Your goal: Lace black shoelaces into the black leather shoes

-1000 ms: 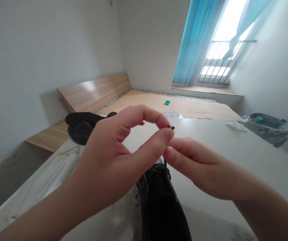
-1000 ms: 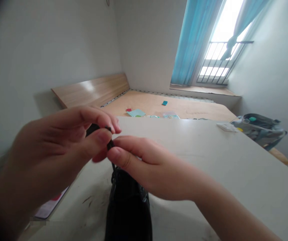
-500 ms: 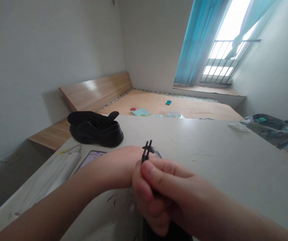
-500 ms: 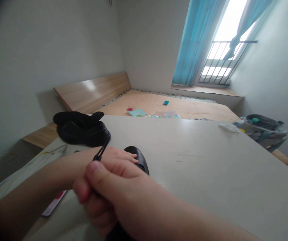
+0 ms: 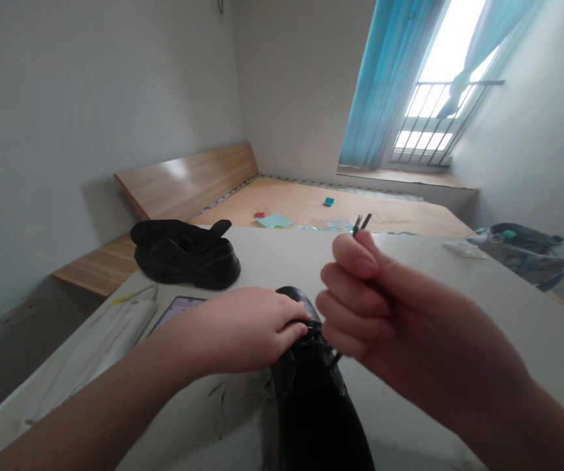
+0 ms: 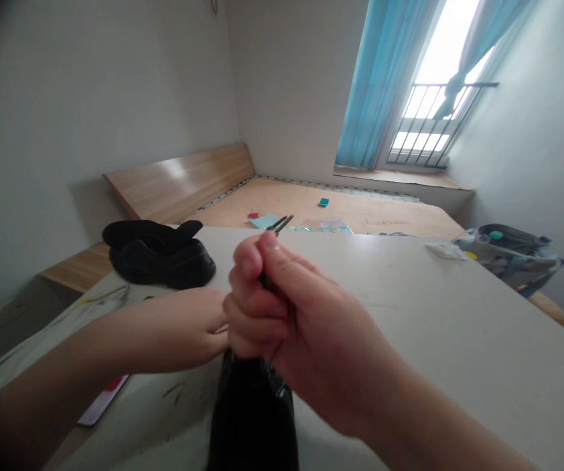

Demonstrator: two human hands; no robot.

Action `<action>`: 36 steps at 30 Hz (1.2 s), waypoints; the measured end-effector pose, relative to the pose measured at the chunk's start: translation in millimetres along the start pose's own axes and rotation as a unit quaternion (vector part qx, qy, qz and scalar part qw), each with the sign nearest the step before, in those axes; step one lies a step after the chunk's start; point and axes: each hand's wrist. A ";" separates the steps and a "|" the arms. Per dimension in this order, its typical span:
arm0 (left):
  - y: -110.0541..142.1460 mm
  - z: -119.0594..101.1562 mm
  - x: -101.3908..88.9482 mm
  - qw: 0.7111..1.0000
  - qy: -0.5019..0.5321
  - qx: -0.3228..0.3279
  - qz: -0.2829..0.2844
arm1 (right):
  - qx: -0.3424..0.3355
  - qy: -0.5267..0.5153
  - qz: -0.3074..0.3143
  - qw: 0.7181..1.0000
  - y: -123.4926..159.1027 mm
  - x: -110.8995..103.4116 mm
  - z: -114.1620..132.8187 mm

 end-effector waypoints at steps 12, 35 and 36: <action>9.0 -29.8 7.1 0.992 0.116 -0.044 0.033 | -0.165 0.181 -0.085 0.966 -16.2 -27.5 -7.9; -9.9 -3.2 -10.6 0.916 0.371 -0.070 -0.133 | 0.164 0.315 0.178 0.918 -15.0 -68.1 30.1; -8.9 -3.3 -10.9 0.919 0.369 -0.063 -0.125 | 0.176 0.297 0.184 0.920 -16.1 -67.1 25.5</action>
Point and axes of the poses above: each hand's wrist, its own y-axis away from the middle knuckle, its own x-axis out of the palm, z = x × y, and after that the axes turned 5 degrees about -x, right-handed
